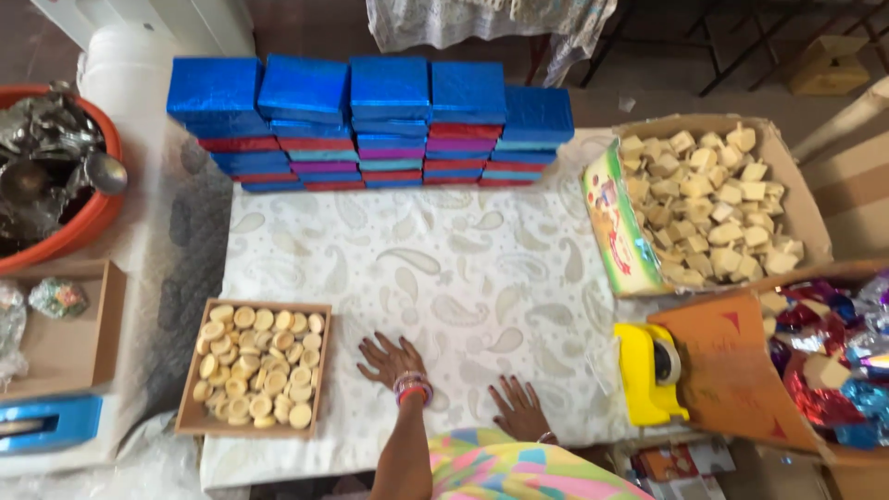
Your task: Wrapping small wooden items in white paper and organizing blue and red gift boxes on a table.
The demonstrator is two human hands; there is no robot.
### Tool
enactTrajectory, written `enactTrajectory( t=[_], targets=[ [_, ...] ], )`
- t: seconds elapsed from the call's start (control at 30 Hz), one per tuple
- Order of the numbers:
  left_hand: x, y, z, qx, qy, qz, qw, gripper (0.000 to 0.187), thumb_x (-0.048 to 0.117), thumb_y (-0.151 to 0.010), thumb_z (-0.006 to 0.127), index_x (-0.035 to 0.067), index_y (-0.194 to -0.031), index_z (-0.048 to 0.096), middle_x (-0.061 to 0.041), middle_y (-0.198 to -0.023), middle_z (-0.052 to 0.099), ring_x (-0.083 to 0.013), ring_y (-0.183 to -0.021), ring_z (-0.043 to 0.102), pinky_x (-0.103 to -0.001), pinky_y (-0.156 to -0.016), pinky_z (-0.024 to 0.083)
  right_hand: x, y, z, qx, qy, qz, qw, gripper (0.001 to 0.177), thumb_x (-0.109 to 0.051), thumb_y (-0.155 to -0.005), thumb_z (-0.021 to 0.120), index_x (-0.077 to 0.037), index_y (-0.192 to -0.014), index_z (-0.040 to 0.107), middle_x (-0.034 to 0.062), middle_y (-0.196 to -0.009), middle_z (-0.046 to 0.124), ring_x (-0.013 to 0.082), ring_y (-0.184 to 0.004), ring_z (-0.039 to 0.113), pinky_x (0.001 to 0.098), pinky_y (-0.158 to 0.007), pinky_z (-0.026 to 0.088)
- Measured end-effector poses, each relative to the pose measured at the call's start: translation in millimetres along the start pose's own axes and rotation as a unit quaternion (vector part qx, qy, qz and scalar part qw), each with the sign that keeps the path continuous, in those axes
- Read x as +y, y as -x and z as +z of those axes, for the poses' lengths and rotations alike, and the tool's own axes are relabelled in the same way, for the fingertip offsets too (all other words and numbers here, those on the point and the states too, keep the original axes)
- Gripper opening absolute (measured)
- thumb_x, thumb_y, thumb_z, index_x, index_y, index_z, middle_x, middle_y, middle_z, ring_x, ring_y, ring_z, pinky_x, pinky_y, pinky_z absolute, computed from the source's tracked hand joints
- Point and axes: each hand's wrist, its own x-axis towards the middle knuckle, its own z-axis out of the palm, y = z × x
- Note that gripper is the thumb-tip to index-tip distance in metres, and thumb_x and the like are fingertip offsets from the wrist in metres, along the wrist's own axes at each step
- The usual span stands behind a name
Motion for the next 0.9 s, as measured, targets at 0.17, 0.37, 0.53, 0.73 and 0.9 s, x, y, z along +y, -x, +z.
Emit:
enactTrajectory(
  t=[0.17,0.37,0.53,0.73,0.9],
  targets=[
    [-20,-1,-21,-0.068,0.004,0.049,0.996,0.067,0.048,-0.100,0.047,0.012,-0.156,0.039,-0.021,-0.167,0.023,-0.0344,-0.157,0.013,-0.062,-0.121,0.005,-5,19,-11,0.044,0.026,0.007,0.999,0.069,-0.044,-0.095,0.054,-0.021,-0.156,0.033,0.0126,-0.163,0.026,0.0325,-0.150,0.023,0.0572,-0.117,0.018],
    [-107,18,-44,-0.175,-0.033,0.344,0.922,0.070,0.050,-0.099,0.047,0.024,-0.160,0.025,-0.008,-0.169,0.014,-0.0360,-0.155,0.005,-0.066,-0.120,0.001,-13,18,-20,0.052,0.033,0.035,0.998,0.065,-0.042,-0.096,0.053,-0.025,-0.156,0.033,0.0109,-0.164,0.028,0.0311,-0.151,0.025,0.0582,-0.119,0.018],
    [-201,60,-106,-0.229,-0.114,0.388,0.886,0.067,0.049,-0.100,0.045,0.030,-0.160,0.019,-0.002,-0.169,0.011,-0.0335,-0.155,0.005,-0.067,-0.120,0.002,-16,57,-10,0.096,0.080,0.095,0.988,0.067,-0.042,-0.091,0.055,-0.029,-0.153,0.033,0.0086,-0.162,0.027,0.0334,-0.149,0.025,0.0636,-0.117,0.017],
    [-264,82,-91,-0.225,-0.102,0.372,0.895,0.068,0.043,-0.098,0.050,0.023,-0.158,0.024,-0.005,-0.167,0.014,-0.0297,-0.154,0.011,-0.056,-0.124,0.009,-5,119,10,0.035,0.049,0.117,0.991,0.075,-0.043,-0.088,0.057,-0.029,-0.155,0.025,0.0081,-0.165,0.015,0.0340,-0.151,0.018,0.0627,-0.116,0.017],
    [-221,32,10,-0.088,0.282,0.376,0.878,0.027,0.016,-0.096,0.049,0.010,-0.106,0.073,-0.012,-0.095,0.074,-0.0325,-0.098,0.065,-0.054,-0.108,0.040,23,79,-14,-0.086,-0.107,0.284,0.949,0.039,-0.042,-0.110,0.045,-0.016,-0.112,0.074,0.0071,-0.119,0.076,0.0274,-0.117,0.068,0.0399,-0.107,0.054]
  ],
)
